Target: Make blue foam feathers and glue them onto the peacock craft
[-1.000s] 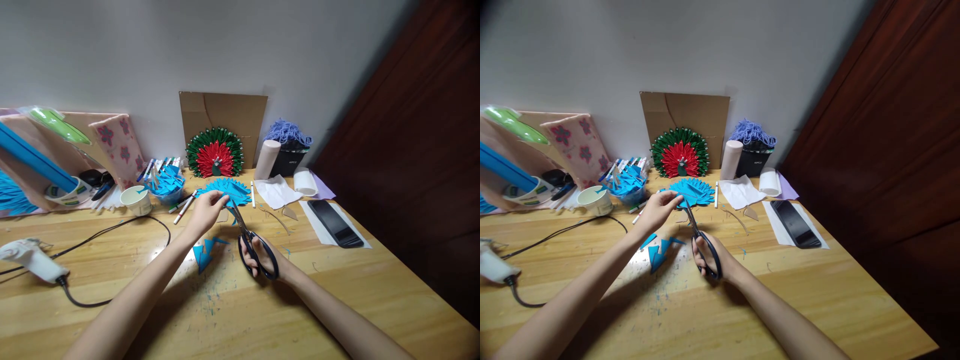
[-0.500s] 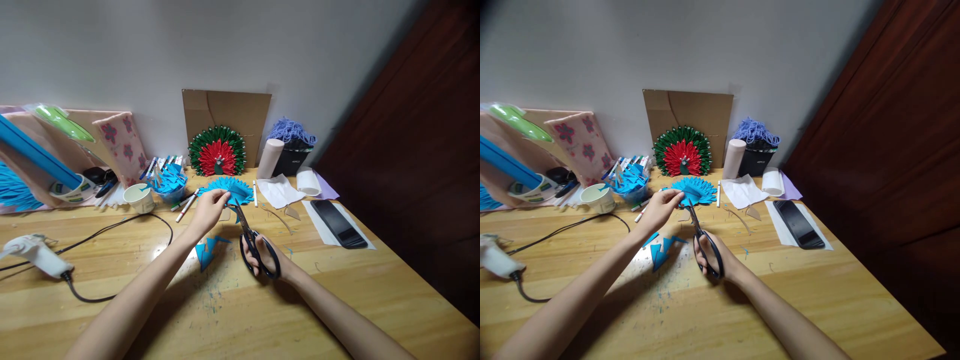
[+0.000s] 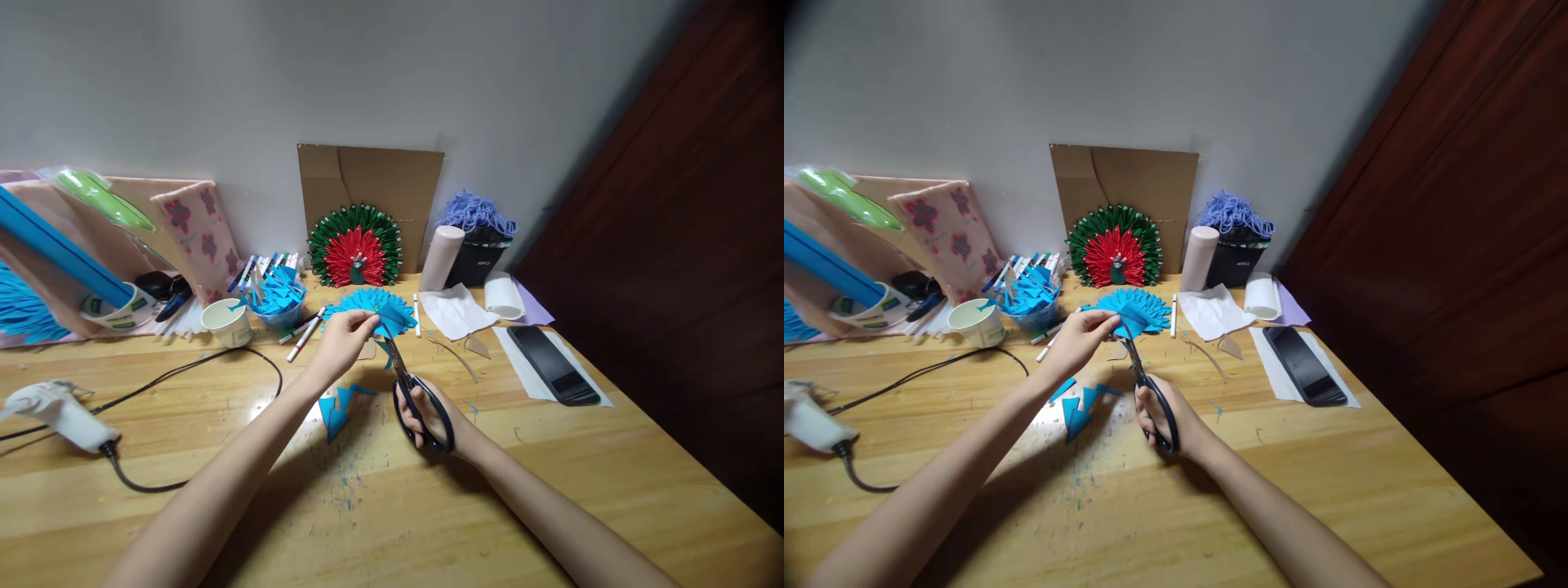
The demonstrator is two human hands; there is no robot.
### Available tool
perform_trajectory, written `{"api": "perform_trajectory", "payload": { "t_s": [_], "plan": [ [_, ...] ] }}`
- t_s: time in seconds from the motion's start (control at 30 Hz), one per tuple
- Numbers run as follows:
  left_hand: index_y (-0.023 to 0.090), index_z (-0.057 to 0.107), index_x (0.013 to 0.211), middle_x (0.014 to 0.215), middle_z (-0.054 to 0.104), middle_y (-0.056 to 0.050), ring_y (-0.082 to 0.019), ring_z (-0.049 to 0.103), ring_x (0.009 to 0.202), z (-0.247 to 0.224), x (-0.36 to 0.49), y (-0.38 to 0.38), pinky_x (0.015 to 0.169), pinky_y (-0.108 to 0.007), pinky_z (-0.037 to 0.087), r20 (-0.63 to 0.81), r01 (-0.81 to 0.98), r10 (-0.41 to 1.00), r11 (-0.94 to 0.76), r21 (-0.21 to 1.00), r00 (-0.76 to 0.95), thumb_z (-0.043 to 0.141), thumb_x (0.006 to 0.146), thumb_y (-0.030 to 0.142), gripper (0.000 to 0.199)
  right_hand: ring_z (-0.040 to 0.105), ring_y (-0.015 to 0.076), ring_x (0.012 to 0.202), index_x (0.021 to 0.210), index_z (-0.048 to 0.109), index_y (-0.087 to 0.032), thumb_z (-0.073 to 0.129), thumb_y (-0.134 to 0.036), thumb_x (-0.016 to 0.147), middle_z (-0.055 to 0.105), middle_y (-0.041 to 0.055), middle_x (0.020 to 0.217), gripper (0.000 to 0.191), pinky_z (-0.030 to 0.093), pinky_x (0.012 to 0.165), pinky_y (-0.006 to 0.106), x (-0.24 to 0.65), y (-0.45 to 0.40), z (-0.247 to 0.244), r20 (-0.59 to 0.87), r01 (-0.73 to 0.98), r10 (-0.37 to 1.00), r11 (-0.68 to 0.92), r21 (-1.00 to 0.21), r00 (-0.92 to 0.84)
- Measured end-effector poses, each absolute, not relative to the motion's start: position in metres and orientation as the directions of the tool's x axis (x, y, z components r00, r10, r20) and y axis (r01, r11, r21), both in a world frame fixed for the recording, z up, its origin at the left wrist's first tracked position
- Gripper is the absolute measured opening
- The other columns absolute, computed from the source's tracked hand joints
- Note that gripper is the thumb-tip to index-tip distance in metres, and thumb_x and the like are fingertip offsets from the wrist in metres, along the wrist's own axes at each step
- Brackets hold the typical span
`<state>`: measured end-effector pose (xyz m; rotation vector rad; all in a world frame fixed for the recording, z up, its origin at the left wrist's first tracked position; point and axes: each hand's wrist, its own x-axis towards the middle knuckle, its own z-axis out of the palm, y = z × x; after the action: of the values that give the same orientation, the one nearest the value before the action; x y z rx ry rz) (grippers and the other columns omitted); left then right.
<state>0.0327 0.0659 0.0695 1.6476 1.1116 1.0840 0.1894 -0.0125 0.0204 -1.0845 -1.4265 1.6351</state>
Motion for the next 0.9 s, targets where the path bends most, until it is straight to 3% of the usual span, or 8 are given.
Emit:
{"api": "perform_trajectory", "payload": {
  "t_s": [0.4,0.9],
  "plan": [
    [0.013,0.058,0.07,0.064,0.057,-0.002,-0.013,0.052,0.061,0.064,0.034,0.068,0.061,-0.025,0.04,0.17,0.218,0.972,-0.203,0.955,0.16,0.056,0.075,0.039,0.027,0.034,0.003,0.032,0.073,0.039,-0.019,0.041,-0.085,0.053,0.035,-0.0104,0.048,0.068,0.035,0.03,0.016,0.19,-0.012,0.02,-0.135,0.015,0.912,-0.141,-0.99,-0.387],
    [0.013,0.055,0.062,0.057,0.053,0.0,-0.011,0.05,0.056,0.072,0.036,0.062,0.055,-0.023,0.039,0.059,0.193,0.967,-0.109,0.975,0.25,0.06,0.069,0.037,0.025,0.038,0.0059,0.032,0.071,0.041,-0.019,0.033,-0.09,0.047,0.038,-0.0093,0.042,0.075,0.035,0.033,0.018,0.189,-0.014,0.018,-0.188,-0.04,0.885,-0.226,-0.973,-0.426]
  ]
}}
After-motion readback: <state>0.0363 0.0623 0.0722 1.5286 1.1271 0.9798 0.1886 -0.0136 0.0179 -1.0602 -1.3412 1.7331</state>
